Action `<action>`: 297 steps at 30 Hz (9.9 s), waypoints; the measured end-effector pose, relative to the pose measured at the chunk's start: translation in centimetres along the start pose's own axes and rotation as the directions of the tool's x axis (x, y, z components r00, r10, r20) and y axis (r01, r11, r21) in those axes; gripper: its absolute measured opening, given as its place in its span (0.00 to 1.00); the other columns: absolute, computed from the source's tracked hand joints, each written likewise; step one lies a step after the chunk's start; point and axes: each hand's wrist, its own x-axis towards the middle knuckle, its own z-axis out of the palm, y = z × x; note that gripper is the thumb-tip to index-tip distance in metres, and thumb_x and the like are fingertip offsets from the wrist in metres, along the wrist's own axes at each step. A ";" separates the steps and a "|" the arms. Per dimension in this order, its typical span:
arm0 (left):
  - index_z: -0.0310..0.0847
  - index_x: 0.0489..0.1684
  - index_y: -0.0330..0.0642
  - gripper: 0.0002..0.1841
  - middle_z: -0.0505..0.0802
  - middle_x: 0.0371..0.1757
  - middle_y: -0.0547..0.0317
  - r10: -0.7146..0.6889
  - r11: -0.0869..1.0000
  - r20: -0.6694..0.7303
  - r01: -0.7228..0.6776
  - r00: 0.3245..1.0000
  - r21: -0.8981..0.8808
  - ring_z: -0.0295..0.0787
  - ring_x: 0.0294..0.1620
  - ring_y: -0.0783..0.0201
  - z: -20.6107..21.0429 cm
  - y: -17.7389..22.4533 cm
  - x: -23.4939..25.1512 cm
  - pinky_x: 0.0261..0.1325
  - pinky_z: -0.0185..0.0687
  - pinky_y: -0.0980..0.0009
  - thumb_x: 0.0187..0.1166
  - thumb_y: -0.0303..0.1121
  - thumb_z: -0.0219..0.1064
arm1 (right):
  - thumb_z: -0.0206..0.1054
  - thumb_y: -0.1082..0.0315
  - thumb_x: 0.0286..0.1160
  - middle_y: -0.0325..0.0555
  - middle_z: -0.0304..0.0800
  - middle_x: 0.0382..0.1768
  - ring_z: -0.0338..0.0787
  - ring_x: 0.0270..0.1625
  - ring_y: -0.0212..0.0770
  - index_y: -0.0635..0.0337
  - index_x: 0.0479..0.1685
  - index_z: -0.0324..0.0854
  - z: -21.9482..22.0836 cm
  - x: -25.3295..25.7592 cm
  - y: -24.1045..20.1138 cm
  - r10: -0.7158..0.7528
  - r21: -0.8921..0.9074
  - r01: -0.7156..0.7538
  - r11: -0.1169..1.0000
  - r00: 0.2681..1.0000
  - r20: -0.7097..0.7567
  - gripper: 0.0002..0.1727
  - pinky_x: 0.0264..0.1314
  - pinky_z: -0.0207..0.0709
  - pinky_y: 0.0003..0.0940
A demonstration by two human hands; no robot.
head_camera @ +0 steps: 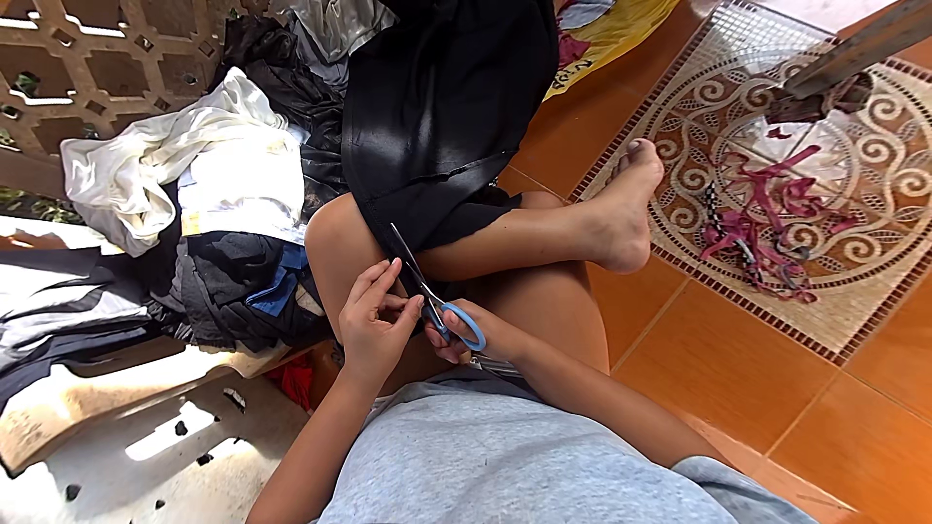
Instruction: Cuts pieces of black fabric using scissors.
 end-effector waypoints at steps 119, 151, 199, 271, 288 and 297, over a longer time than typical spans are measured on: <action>0.83 0.61 0.16 0.25 0.87 0.62 0.34 0.001 1.000 0.026 -0.002 1.000 0.003 0.88 0.35 0.81 -0.3 -0.1 -1.9 0.41 0.86 0.86 0.64 0.23 0.77 | 0.63 0.37 0.79 0.20 0.81 0.21 0.80 0.22 0.17 0.45 0.27 0.78 1.2 -0.5 1.0 0.021 0.056 -0.016 0.998 0.996 -0.085 0.24 0.24 0.71 0.12; 0.82 0.61 0.16 0.25 0.87 0.62 0.34 0.003 1.000 0.041 -0.003 0.999 0.000 0.88 0.35 0.81 -0.3 -0.1 -2.0 0.41 0.86 0.86 0.65 0.23 0.77 | 0.58 0.51 0.86 0.20 0.80 0.20 0.79 0.20 0.17 0.46 0.25 0.76 1.3 -0.2 0.3 0.057 0.024 -0.055 0.998 0.989 -0.136 0.18 0.25 0.73 0.12; 0.83 0.59 0.15 0.24 0.87 0.60 0.35 0.019 1.000 0.054 -0.019 0.998 -0.002 0.88 0.35 0.82 -1.0 0.6 -2.3 0.41 0.85 0.87 0.64 0.22 0.76 | 0.56 0.52 0.87 0.20 0.82 0.20 0.80 0.21 0.17 0.47 0.28 0.74 1.7 0.6 -0.8 0.059 0.078 -0.046 0.996 0.983 -0.174 0.16 0.25 0.73 0.12; 0.86 0.60 0.22 0.22 0.88 0.62 0.36 -0.038 0.997 0.288 0.019 0.957 0.069 0.88 0.34 0.79 -2.7 1.6 -2.2 0.37 0.84 0.86 0.65 0.23 0.74 | 0.50 0.44 0.88 0.23 0.78 0.16 0.73 0.16 0.16 0.48 0.25 0.74 0.5 2.5 -1.7 -0.004 0.117 0.024 0.993 0.986 -0.165 0.25 0.20 0.63 0.11; 0.81 0.67 0.25 0.27 0.85 0.69 0.35 0.020 0.986 0.046 -0.028 0.999 0.164 0.87 0.65 0.59 -3.6 2.0 5.5 0.63 0.86 0.69 0.75 0.38 0.73 | 0.61 0.39 0.81 0.22 0.81 0.19 0.79 0.20 0.18 0.46 0.26 0.79 -0.3 1.4 -1.3 -0.095 0.028 0.104 0.994 0.969 -0.228 0.24 0.24 0.72 0.12; 0.81 0.69 0.27 0.24 0.92 0.61 0.44 -0.078 0.988 0.230 0.107 0.970 -0.112 0.94 0.48 0.72 1.8 2.5 8.9 0.56 0.88 0.77 0.72 0.26 0.75 | 0.68 0.36 0.74 0.20 0.82 0.20 0.79 0.20 0.17 0.43 0.25 0.80 -1.4 -0.9 -1.3 -0.183 -0.107 0.159 0.981 0.945 -0.272 0.22 0.24 0.72 0.13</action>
